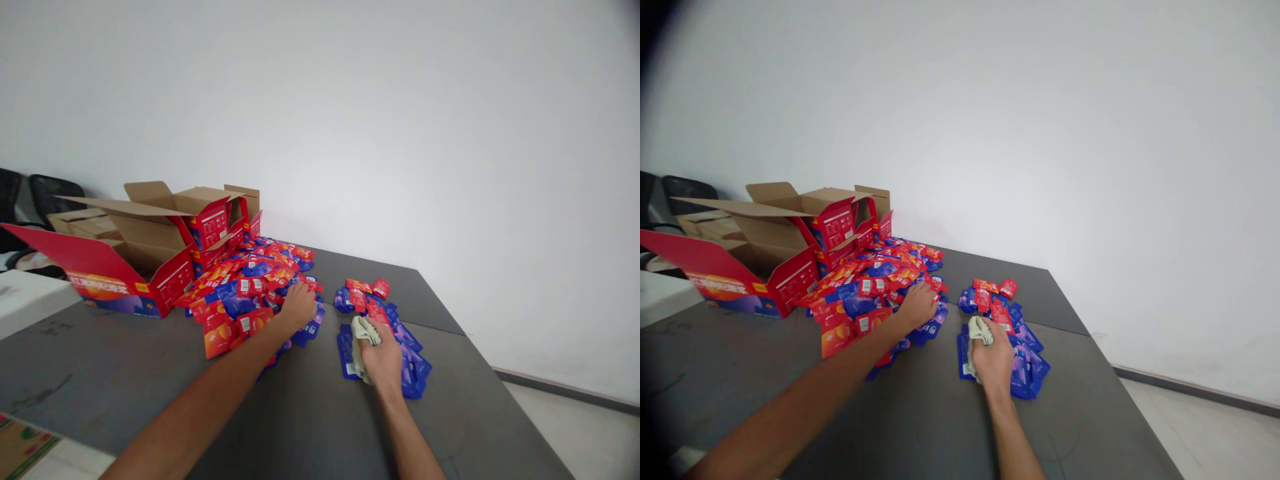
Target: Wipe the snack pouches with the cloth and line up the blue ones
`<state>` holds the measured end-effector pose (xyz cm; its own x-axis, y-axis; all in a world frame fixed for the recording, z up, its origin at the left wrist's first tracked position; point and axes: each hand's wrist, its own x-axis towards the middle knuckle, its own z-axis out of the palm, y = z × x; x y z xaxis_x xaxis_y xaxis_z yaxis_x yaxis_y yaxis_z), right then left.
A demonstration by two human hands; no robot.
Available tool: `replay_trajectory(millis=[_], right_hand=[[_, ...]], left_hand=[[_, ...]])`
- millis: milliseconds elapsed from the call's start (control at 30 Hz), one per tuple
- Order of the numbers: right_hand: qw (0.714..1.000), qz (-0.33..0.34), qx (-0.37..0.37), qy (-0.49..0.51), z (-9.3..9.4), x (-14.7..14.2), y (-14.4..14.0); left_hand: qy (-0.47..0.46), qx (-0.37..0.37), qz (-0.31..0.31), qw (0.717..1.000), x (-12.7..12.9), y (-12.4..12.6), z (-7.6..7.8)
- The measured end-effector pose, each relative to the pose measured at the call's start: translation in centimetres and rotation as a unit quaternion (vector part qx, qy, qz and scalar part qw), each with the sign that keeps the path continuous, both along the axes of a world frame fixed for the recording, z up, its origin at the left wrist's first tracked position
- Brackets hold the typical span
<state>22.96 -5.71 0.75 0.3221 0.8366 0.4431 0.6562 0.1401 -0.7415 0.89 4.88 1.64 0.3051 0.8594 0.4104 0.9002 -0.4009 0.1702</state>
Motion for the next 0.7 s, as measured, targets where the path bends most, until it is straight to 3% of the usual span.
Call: replay_trajectory(millis=[167, 267, 367, 500, 600, 700], right_hand=[[0.999, -0.035, 0.014, -0.026, -0.2, 1.1, 0.3], [0.999, -0.040, 0.005, -0.031, -0.4, 1.3, 0.4], [0.998, -0.037, 0.021, -0.035, -0.8, 1.3, 0.5], [0.999, -0.028, 0.025, -0.032, -1.2, 1.2, 0.7], [1.000, -0.005, 0.014, -0.026, -1.1, 0.9, 0.5], [0.998, 0.046, 0.033, -0.025, -0.8, 0.1, 0.1]], left_hand=[[-0.050, -0.088, -0.069, 0.992, 5.5, -5.3, -2.4], [-0.086, -0.122, -0.044, 0.988, 8.1, -7.7, -3.9], [-0.111, -0.159, -0.031, 0.980, 8.9, -8.4, -4.4], [-0.193, -0.227, -0.023, 0.954, 7.5, -7.8, -4.2], [-0.334, -0.258, -0.052, 0.905, 5.9, -7.2, -4.5], [-0.509, -0.287, -0.110, 0.804, 4.9, -6.7, -4.8]])
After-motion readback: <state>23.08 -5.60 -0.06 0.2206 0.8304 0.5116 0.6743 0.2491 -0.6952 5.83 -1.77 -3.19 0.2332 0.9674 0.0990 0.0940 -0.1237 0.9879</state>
